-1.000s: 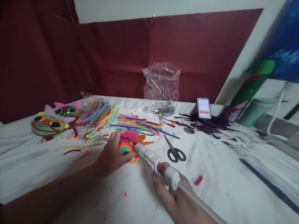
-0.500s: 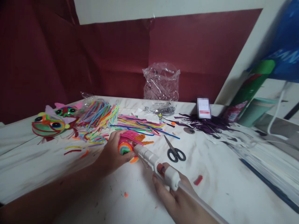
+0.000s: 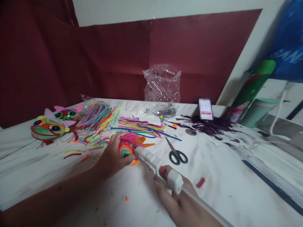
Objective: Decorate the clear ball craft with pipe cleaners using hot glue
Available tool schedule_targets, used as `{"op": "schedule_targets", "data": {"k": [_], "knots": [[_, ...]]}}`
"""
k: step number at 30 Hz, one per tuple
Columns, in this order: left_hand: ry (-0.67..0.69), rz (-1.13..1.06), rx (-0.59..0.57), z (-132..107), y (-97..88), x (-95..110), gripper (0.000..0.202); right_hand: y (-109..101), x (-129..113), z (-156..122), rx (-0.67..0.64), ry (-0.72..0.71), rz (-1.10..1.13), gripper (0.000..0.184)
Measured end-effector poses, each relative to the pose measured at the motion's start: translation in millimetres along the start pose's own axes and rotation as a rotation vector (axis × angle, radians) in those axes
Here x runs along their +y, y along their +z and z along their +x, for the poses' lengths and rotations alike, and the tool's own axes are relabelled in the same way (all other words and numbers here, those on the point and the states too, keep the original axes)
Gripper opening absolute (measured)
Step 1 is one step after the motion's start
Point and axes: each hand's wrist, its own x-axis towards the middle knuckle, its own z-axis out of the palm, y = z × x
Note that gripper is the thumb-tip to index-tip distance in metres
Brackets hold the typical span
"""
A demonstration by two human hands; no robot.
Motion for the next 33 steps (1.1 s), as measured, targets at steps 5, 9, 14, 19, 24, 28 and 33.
{"op": "schedule_targets", "data": {"k": [5,9,14,19,24,28,33], "knots": [[0.038,0.016,-0.009,-1,-0.2,0,0.069,3,-21,1,0.050,0.020,0.098,0.049],[0.009,0.001,-0.001,0,0.0,-1,0.068,0,-24,3,0.023,-0.066,0.109,0.040],[-0.038,-0.030,0.003,2,0.1,-2,0.066,-3,-22,5,0.061,-0.099,0.034,0.036],[-0.047,-0.026,-0.003,2,0.4,-2,0.064,-3,-22,5,0.034,-0.148,0.008,0.036],[-0.012,-0.033,0.007,1,0.6,-2,0.065,-5,-6,5,-0.024,-0.086,-0.014,0.042],[-0.015,-0.020,0.001,1,0.1,-1,0.065,-8,6,8,-0.084,-0.125,-0.051,0.038],[-0.008,-0.013,0.001,1,0.5,-1,0.064,-4,-17,11,-0.096,-0.169,0.069,0.026]]}}
